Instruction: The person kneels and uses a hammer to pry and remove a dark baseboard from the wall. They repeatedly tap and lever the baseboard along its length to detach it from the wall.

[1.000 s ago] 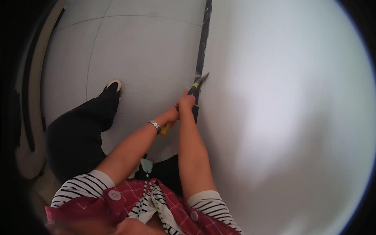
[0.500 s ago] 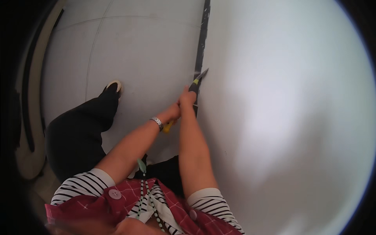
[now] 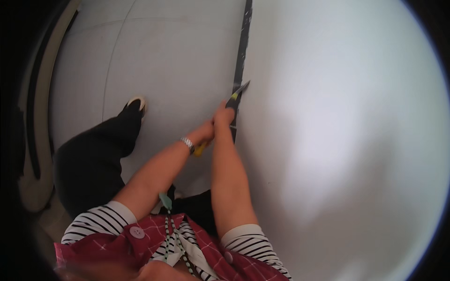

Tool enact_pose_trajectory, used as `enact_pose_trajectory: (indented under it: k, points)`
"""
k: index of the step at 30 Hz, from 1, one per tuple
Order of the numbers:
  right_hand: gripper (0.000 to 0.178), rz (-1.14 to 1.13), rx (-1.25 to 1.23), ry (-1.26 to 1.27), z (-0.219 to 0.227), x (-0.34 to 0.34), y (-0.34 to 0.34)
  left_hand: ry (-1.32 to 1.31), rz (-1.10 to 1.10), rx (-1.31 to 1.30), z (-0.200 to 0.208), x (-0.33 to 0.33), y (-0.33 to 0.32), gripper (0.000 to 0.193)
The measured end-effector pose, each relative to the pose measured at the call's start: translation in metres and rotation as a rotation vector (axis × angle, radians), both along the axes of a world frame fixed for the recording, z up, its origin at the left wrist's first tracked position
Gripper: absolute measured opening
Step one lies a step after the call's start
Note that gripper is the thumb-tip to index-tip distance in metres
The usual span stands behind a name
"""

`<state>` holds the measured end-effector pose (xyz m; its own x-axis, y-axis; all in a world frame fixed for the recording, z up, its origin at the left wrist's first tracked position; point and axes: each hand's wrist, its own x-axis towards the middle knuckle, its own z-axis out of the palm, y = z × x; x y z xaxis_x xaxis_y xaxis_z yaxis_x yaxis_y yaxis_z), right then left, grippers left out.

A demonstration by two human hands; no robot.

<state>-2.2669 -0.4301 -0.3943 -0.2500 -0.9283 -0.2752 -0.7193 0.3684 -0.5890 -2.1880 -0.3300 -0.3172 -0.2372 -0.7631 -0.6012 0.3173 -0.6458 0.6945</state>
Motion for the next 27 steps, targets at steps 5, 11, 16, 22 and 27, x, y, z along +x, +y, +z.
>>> enact_pose_trajectory:
  k: [5, 11, 16, 22, 27]
  points:
    - [0.06, 0.063, 0.064, 0.143, -0.007, 0.014, 0.095, -0.109, 0.001, -0.001, -0.046, -0.006, 0.07, 0.07]
    - [0.058, -0.016, 0.278, -0.213, 0.025, 0.046, 0.039, -0.172, 0.023, 0.111, -0.021, 0.017, 0.021, 0.066]
    - [0.058, 0.017, 0.132, 0.002, -0.014, -0.012, 0.015, -0.103, 0.064, -0.003, -0.027, -0.02, 0.004, 0.059]
    - [0.058, -0.151, 0.187, 0.155, -0.037, -0.028, 0.146, -0.216, -0.162, -0.091, -0.141, -0.077, 0.13, 0.062]
    - [0.055, -0.276, 0.317, 0.098, -0.028, -0.033, 0.144, -0.686, -0.964, -0.361, -0.113, -0.068, 0.119, 0.067]
